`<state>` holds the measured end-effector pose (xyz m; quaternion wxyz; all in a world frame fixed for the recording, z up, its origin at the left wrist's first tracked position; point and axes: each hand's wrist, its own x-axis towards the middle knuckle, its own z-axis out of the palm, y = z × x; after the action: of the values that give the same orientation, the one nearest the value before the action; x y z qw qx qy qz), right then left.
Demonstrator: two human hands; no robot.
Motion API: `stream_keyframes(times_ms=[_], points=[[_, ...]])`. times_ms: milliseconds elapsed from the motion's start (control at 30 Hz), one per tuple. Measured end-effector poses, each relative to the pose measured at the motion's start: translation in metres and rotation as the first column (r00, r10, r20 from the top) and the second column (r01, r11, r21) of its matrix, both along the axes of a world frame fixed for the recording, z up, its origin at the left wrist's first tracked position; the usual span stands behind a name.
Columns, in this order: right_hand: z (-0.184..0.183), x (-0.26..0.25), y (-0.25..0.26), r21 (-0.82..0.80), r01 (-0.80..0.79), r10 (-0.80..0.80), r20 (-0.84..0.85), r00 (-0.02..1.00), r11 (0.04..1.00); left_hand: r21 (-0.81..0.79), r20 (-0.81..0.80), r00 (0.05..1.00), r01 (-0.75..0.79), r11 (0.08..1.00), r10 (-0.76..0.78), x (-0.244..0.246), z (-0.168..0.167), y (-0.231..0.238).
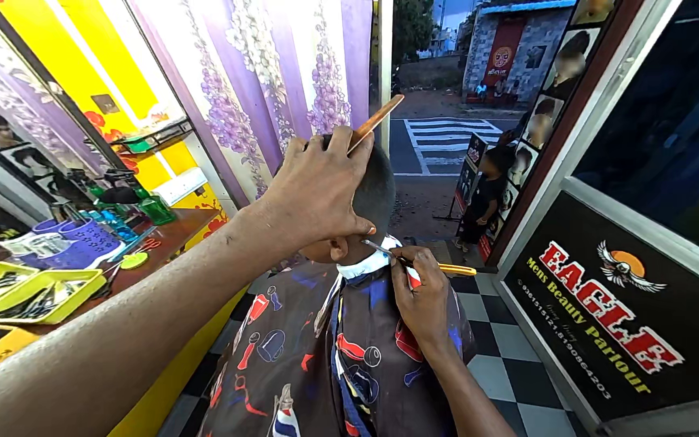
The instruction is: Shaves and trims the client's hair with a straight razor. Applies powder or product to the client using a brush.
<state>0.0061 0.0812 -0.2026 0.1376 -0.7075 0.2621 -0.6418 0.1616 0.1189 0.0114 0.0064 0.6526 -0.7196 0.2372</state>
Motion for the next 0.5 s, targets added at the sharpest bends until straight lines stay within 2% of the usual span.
stream_keyframes(times_ms=[400, 500], points=[[0.009, -0.007, -0.001, 0.022, 0.005, -0.004, -0.066, 0.998, 1.0, 0.008, -0.033, 0.999, 0.013, 1.0, -0.013, 0.009, 0.003, -0.002], [0.012, -0.009, -0.003, 0.024, -0.001, 0.004, -0.131, 0.991, 1.0, 0.012, -0.045, 0.999, 0.017, 1.0, -0.016, 0.01, 0.003, -0.003]])
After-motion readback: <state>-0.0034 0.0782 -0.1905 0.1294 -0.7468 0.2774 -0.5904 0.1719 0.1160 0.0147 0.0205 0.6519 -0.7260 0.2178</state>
